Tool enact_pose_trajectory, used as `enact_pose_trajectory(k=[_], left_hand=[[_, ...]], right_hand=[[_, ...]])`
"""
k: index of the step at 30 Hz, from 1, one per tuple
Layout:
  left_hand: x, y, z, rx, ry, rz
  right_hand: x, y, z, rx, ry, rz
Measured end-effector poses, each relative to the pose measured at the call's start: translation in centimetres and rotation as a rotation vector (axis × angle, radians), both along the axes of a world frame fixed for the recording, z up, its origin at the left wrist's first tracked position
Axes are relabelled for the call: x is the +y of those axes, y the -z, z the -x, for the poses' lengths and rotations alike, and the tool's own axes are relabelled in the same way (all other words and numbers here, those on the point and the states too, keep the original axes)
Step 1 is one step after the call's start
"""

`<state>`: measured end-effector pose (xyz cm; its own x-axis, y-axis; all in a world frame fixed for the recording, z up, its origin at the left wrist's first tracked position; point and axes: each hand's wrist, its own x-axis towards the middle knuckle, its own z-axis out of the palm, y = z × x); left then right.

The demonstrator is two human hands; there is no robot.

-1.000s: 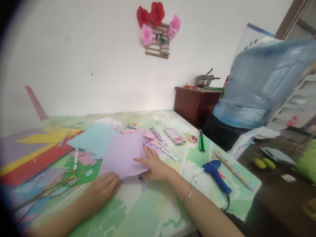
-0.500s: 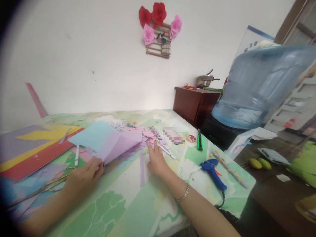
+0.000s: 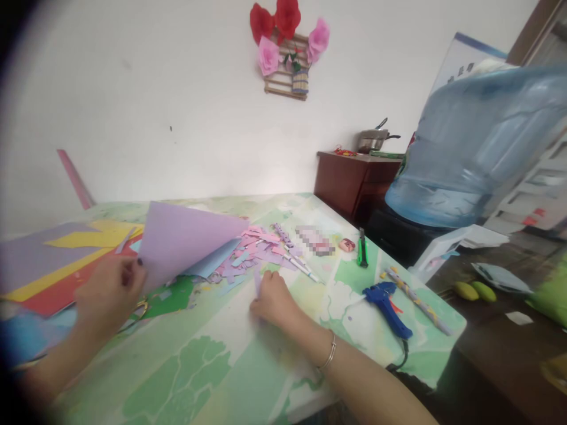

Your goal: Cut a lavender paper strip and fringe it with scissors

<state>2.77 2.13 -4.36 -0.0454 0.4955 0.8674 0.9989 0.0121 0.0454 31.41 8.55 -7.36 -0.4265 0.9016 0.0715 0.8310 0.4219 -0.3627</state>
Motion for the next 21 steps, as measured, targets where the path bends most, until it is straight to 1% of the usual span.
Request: enact_pose_trajectory(k=[3, 5, 7, 10, 13, 15, 17, 18, 19, 21], left_hand=[[-0.3, -0.7, 0.0, 0.037, -0.131, -0.014], [-0.4, -0.9, 0.0, 0.048, -0.150, -0.044], [-0.4, -1.0, -0.1, 0.083, -0.143, -0.075], [-0.5, -1.0, 0.0, 0.127, -0.121, -0.085], [-0.5, -0.9, -0.1, 0.122, -0.095, -0.063], [-0.4, -0.6, -0.2, 0.119, -0.070, -0.068], [-0.3, -0.3, -0.3, 0.111, -0.049, -0.076], [-0.3, -0.1, -0.3, 0.101, -0.043, -0.072], [-0.3, 0.1, -0.2, 0.081, -0.038, -0.069], [-0.3, 0.3, -0.1, 0.013, 0.038, -0.024]], right_hand=[[1.7, 0.5, -0.6, -0.008, 0.018, 0.001], [2.9, 0.7, -1.1, -0.006, 0.006, -0.007], [3.8, 0.7, -1.4, 0.014, -0.046, -0.019], [4.2, 0.4, -1.0, 0.067, -0.191, -0.048], [3.9, 0.1, 0.2, 0.109, -0.367, -0.071], [3.9, 0.3, 1.0, 0.115, -0.512, -0.074], [4.3, 0.7, 1.8, 0.083, -0.611, -0.108], [4.8, 1.0, 2.3, 0.058, -0.625, -0.140], [5.4, 1.2, 2.6, 0.017, -0.571, -0.170], [7.1, 1.7, 3.3, -0.003, -0.452, -0.188]])
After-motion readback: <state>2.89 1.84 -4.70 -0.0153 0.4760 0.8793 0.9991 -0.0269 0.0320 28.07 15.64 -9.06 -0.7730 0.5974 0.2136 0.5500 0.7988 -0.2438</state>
